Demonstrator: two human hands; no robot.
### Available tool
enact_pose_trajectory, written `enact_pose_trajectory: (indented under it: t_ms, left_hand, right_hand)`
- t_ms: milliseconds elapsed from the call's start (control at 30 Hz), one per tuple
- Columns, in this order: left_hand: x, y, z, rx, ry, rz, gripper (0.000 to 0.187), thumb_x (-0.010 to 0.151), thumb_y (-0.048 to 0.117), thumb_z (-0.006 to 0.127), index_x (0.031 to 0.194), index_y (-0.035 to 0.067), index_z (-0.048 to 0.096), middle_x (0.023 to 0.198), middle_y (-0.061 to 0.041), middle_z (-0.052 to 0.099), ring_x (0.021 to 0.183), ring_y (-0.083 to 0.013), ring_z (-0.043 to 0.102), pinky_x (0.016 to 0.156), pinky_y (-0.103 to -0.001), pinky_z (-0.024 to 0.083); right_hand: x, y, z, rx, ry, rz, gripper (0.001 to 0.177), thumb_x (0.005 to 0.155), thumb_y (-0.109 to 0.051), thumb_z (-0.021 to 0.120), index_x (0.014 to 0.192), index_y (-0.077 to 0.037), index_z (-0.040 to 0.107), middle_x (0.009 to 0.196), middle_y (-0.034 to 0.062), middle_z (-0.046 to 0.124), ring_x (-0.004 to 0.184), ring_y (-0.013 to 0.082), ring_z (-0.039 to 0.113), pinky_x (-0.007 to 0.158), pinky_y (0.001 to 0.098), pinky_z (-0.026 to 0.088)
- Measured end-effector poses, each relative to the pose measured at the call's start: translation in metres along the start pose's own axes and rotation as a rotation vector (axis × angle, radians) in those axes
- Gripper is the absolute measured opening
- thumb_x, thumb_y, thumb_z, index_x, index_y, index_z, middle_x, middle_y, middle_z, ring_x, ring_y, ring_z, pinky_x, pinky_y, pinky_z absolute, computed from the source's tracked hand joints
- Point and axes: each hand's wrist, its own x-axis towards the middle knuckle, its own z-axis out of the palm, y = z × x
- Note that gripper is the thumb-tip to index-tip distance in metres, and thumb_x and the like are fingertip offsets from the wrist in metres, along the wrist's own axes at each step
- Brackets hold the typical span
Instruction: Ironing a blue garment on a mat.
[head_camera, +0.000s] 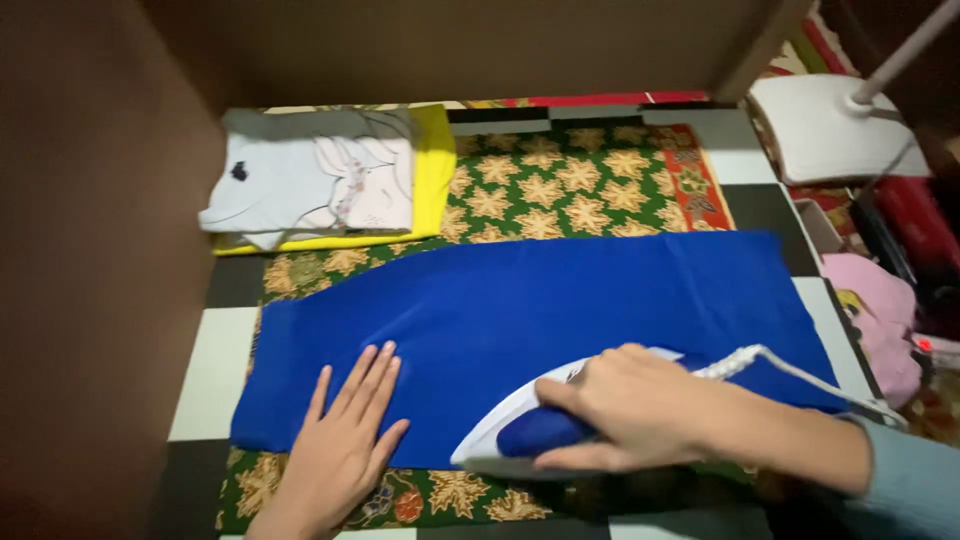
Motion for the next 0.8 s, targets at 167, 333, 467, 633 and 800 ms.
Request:
enact_pose_trajectory:
  t_ms: [167,333,467,633,800]
  left_hand:
    - [-0.004,-0.005,-0.007,-0.018,0.003,-0.009,0.067,0.099,0.043,0.046,0.155,0.009,0.031,0.163,-0.007,0.030,0.151,-0.0216,0.022,0.118,-0.052,0.014]
    - [-0.014,-0.060,-0.017,0.147,0.038,-0.151,0.064,0.099,0.047,0.040,0.154,0.015,0.031,0.165,-0.004,0.023,0.155,-0.0232,0.016,0.120,-0.059,0.009]
    - [-0.025,-0.085,-0.015,0.107,-0.060,-0.295,0.062,0.100,0.045,0.038,0.156,0.019,0.031,0.166,-0.003,0.019,0.155,-0.0270,0.012,0.119,-0.060,0.007]
    - [-0.024,-0.086,-0.016,0.000,-0.030,-0.301,0.059,0.102,0.040,0.037,0.158,0.023,0.031,0.168,-0.003,0.019,0.154,-0.0291,0.011,0.120,-0.058,0.007]
    - [-0.031,-0.090,-0.015,-0.080,-0.030,-0.309,0.060,0.105,0.040,0.030,0.160,0.019,0.026,0.170,-0.004,0.018,0.156,-0.0282,0.012,0.121,-0.055,0.003]
  right_hand:
    - [0.027,-0.024,0.004,0.066,0.057,-0.045,0.055,0.090,-0.059,0.059,0.112,-0.009,0.060,0.068,0.0183,0.067,0.064,0.0433,0.068,0.058,0.0532,0.054]
    - [0.049,-0.039,-0.002,-0.085,-0.028,-0.182,0.057,0.093,-0.062,0.057,0.105,-0.006,0.059,0.065,0.0203,0.066,0.065,0.0447,0.066,0.060,0.0542,0.053]
    - [0.075,-0.053,0.009,-0.002,0.132,-0.155,0.058,0.092,-0.062,0.058,0.112,-0.008,0.061,0.066,0.0210,0.066,0.064,0.0457,0.066,0.057,0.0557,0.053]
    - [0.098,-0.081,-0.007,-0.070,0.052,-0.295,0.060,0.095,-0.062,0.054,0.103,-0.003,0.060,0.068,0.0211,0.067,0.066,0.0449,0.067,0.060,0.0546,0.054]
    - [0.117,-0.092,-0.007,0.012,0.180,-0.221,0.058,0.095,-0.060,0.055,0.101,-0.003,0.061,0.069,0.0222,0.066,0.066,0.0450,0.068,0.058,0.0548,0.055]
